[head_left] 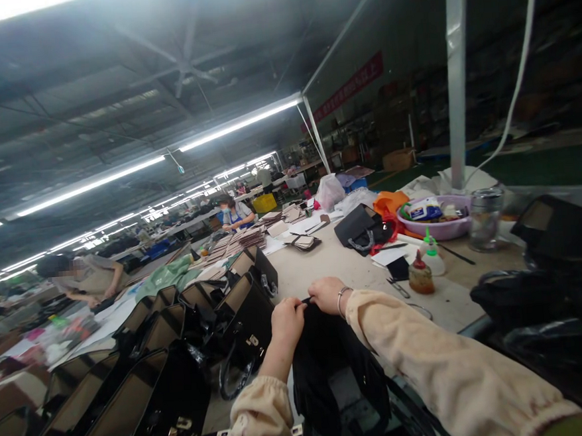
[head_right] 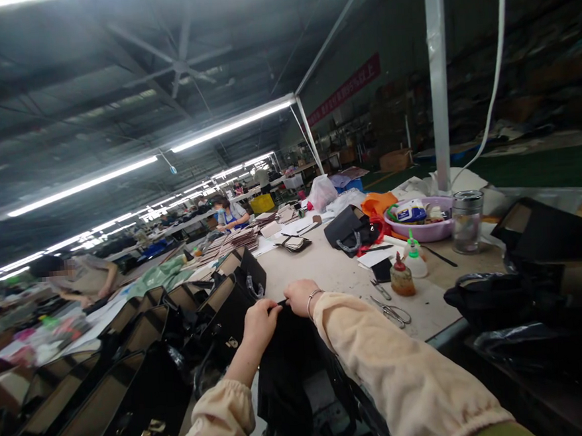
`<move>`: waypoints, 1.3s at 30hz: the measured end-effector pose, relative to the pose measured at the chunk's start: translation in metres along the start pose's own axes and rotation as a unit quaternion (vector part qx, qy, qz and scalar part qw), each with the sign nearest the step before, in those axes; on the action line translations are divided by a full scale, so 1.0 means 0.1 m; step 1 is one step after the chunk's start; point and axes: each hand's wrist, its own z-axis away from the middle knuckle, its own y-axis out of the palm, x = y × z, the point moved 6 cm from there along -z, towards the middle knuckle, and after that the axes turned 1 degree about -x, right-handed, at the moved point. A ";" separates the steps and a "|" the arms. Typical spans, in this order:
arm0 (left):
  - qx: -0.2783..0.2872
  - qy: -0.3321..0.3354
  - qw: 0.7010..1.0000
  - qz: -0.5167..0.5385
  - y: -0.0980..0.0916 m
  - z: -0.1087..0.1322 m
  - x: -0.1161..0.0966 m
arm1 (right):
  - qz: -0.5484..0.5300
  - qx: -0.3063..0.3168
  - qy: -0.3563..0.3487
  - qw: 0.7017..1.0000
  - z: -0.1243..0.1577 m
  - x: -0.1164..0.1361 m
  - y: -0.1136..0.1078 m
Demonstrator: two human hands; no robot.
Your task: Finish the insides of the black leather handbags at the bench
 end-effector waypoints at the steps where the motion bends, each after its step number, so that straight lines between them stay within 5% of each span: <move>1: -0.003 -0.005 1.000 -0.006 0.01 -0.01 0.01 | 0.000 -0.001 -0.001 1.000 0.00 0.00 0.00; 39: 0.024 -0.052 0.996 -0.071 0.04 -0.01 -0.06 | -0.005 -0.027 -0.026 0.999 0.05 0.02 -0.02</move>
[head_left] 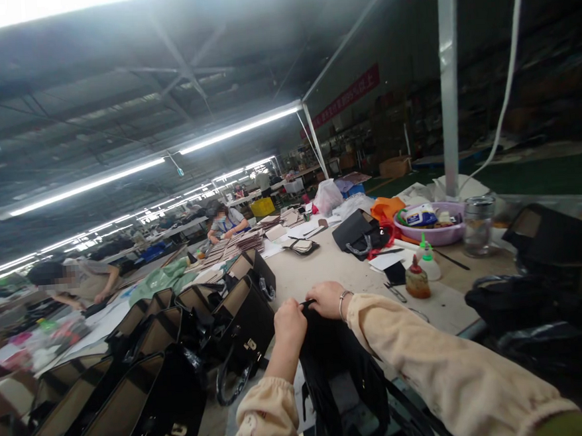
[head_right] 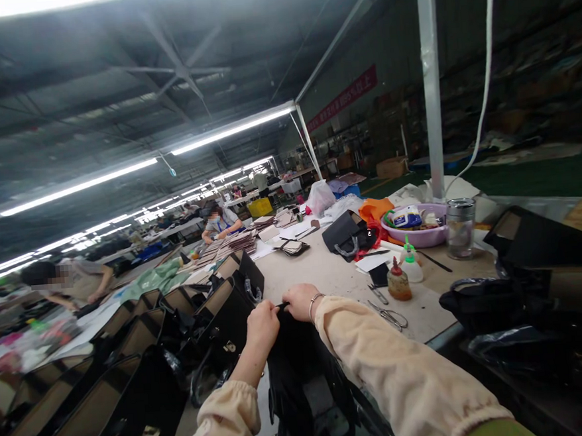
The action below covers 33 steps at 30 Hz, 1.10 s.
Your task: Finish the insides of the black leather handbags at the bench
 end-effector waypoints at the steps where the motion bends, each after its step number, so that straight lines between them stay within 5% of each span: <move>1: -0.001 -0.002 1.000 0.003 0.01 0.00 0.01 | 0.002 0.000 -0.004 1.000 0.00 0.01 -0.01; 11: -0.013 0.000 0.999 0.048 0.06 -0.03 0.07 | 0.018 0.034 -0.015 0.999 -0.13 0.13 -0.03; 19: -0.020 -0.030 0.955 0.293 0.13 -0.01 0.32 | 0.004 0.028 -0.015 0.999 -0.11 0.11 -0.03; 33: 0.028 -0.027 0.992 0.124 0.05 0.00 0.25 | -0.024 0.011 -0.013 1.000 -0.11 0.07 0.01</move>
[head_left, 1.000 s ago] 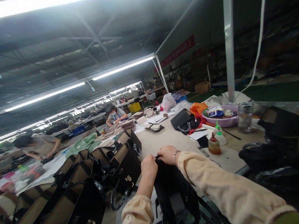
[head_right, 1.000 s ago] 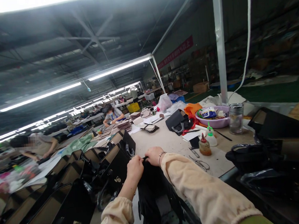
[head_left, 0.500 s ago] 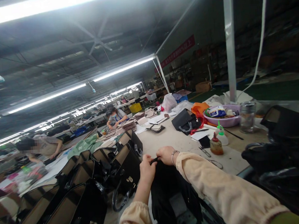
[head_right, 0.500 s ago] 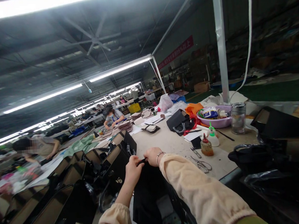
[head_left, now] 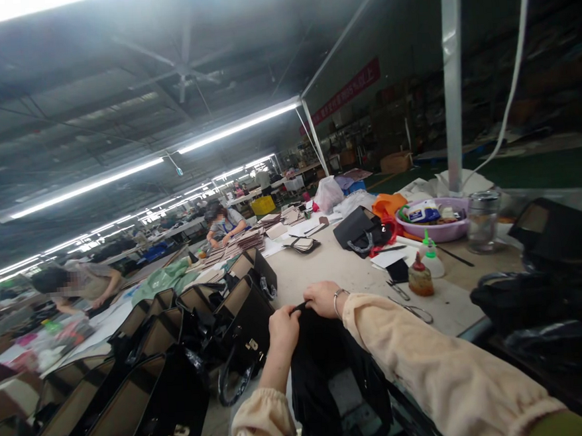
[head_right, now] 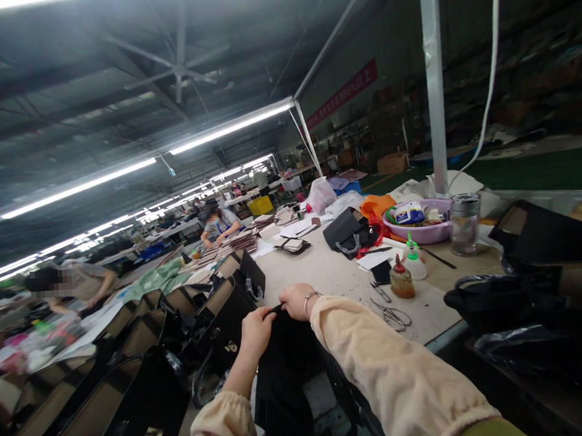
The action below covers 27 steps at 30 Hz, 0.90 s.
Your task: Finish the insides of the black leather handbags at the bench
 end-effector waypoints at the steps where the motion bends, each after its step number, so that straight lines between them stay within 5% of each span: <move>1: 0.000 0.004 1.000 -0.001 0.00 0.00 0.00 | -0.001 -0.001 0.000 1.000 0.00 0.00 0.00; 15: -0.047 0.063 0.996 -0.032 -0.09 0.07 -0.17 | -0.013 -0.009 -0.004 1.000 0.01 0.00 0.00; 27: -0.029 0.072 0.994 -0.078 -0.08 0.07 -0.17 | -0.017 -0.008 0.001 1.000 0.02 0.00 -0.01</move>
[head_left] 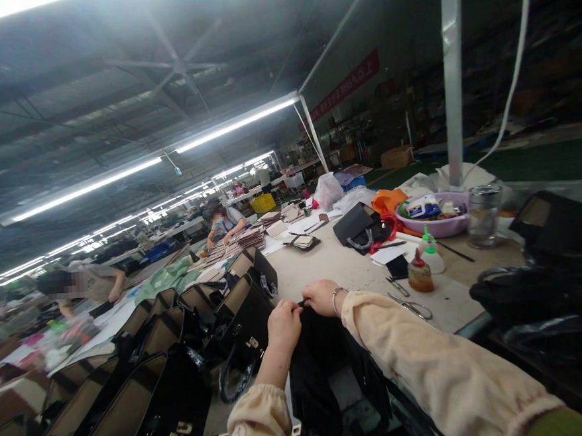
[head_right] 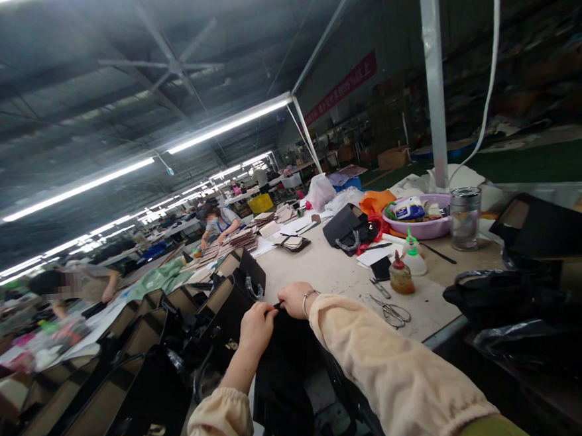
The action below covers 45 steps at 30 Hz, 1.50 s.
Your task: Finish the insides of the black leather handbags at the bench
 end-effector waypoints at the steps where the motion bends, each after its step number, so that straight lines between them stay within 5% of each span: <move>1: -0.003 -0.001 1.000 0.002 0.01 -0.01 0.01 | -0.001 -0.001 0.000 1.000 0.00 0.00 0.00; 11: -0.009 -0.061 0.998 -0.007 0.11 -0.03 0.10 | -0.003 -0.002 -0.004 1.000 -0.02 0.00 0.03; 30: -0.051 -0.003 0.998 0.023 0.09 0.00 0.10 | 0.002 -0.002 0.005 1.000 -0.02 -0.01 0.06; 45: -0.047 -0.078 0.996 -0.023 0.09 -0.03 0.13 | -0.003 -0.016 0.003 1.000 -0.02 0.00 0.08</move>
